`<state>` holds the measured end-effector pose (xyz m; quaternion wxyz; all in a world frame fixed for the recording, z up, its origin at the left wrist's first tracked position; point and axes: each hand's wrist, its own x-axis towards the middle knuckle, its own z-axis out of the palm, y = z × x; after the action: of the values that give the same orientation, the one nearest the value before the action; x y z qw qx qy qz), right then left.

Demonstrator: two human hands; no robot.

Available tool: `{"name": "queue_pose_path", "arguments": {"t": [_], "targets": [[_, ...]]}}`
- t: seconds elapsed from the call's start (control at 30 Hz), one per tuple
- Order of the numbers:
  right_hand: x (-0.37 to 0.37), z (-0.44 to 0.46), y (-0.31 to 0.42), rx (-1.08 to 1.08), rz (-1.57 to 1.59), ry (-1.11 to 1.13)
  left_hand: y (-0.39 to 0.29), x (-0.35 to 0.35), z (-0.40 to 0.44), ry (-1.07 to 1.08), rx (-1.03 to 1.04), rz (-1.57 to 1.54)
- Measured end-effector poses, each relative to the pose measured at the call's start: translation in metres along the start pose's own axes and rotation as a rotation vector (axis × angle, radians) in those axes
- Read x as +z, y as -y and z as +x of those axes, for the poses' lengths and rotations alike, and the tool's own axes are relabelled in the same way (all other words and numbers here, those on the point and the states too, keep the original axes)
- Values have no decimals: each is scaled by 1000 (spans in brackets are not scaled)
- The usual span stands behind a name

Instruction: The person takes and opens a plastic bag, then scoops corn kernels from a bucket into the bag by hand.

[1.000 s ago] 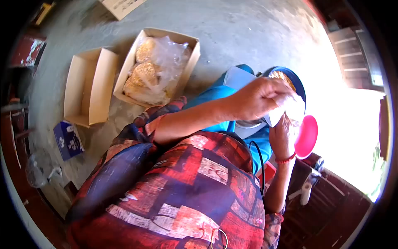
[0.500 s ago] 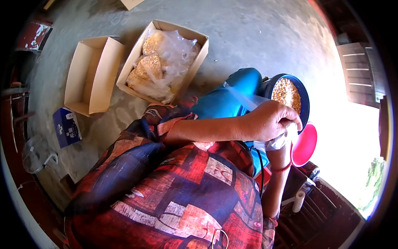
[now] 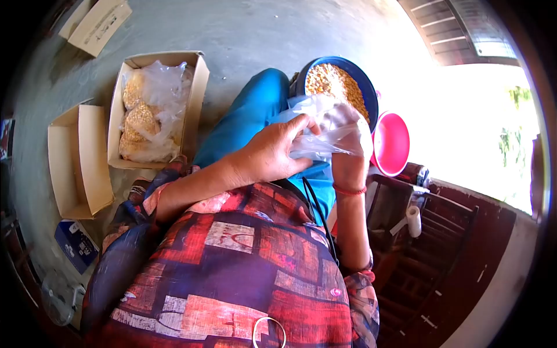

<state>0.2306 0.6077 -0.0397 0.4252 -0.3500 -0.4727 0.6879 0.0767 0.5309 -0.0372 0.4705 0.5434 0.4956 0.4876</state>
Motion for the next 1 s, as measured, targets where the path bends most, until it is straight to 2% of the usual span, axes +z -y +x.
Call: {"name": "queue_pose_path", "arguments": {"t": [0.03,0.1,0.13,0.17,0.2,0.23,0.27,0.3,0.33,0.37,0.43,0.47,0.5,0.57,0.6,0.63,0.67,0.7,0.73,0.77,0.8,0.83,0.87,0.9,0.93,1.0], "targets": [[-1,5,-6,-123,-66,-41,2,4,-2,14,4,-3],[-27,19,-26,-665,-1007,28,3,11,-8,92,47,135],[-34,12,-29,-532,-1249,100,2,16,-9,138,158,36],[-40,5,-31,-385,-1355,202,-1,17,-14,163,164,-5],[-44,-2,-31,-242,-1461,313,3,22,-13,91,252,-16],[-41,-8,-36,-266,-1336,385,6,25,-11,14,341,-24],[-38,-15,-39,-281,-1210,459,8,22,-9,-14,282,29],[-37,-20,-36,-309,-1420,584,10,18,-7,-43,223,84],[-20,-25,-23,-298,-1184,428,13,18,-4,-125,215,125],[-10,-28,-18,-341,-1174,363,13,18,-4,-127,208,132],[-7,-34,-22,-299,-1048,363,6,20,-3,-101,137,25],[-18,-33,-31,-494,-1229,497,5,27,0,-152,257,-48],[-37,-32,-47,-694,-1404,633,2,26,-1,-151,255,-47],[-55,-31,-55,-20,-1242,644,-13,18,-1,249,-145,-844],[-63,-30,-60,272,-1185,568,-16,13,-1,216,-209,-792],[-50,-31,-36,210,-1379,583,-12,15,-2,163,-226,-959],[-37,-32,-12,148,-1573,593,-5,11,0,153,-356,-999],[-22,-30,5,227,-1552,511,1,7,1,147,-492,-1037],[-23,-30,9,140,-1370,400,3,7,2,105,-452,-988],[-25,-30,12,54,-1188,290,4,4,4,174,-367,-893],[-38,-29,-2,96,-590,102,4,7,3,178,-224,-597],[-41,-24,-9,108,-285,-93,3,10,1,179,-82,-300],[-41,-16,-11,-36,-308,-49,10,20,-3,59,64,-109],[-38,-11,-11,-179,-330,-6,6,20,-4,77,100,82],[-53,-10,-18,-260,-476,-69,6,21,-5,110,101,148],[-63,-13,-16,-225,-190,-258,13,23,-6,146,103,214]]}}
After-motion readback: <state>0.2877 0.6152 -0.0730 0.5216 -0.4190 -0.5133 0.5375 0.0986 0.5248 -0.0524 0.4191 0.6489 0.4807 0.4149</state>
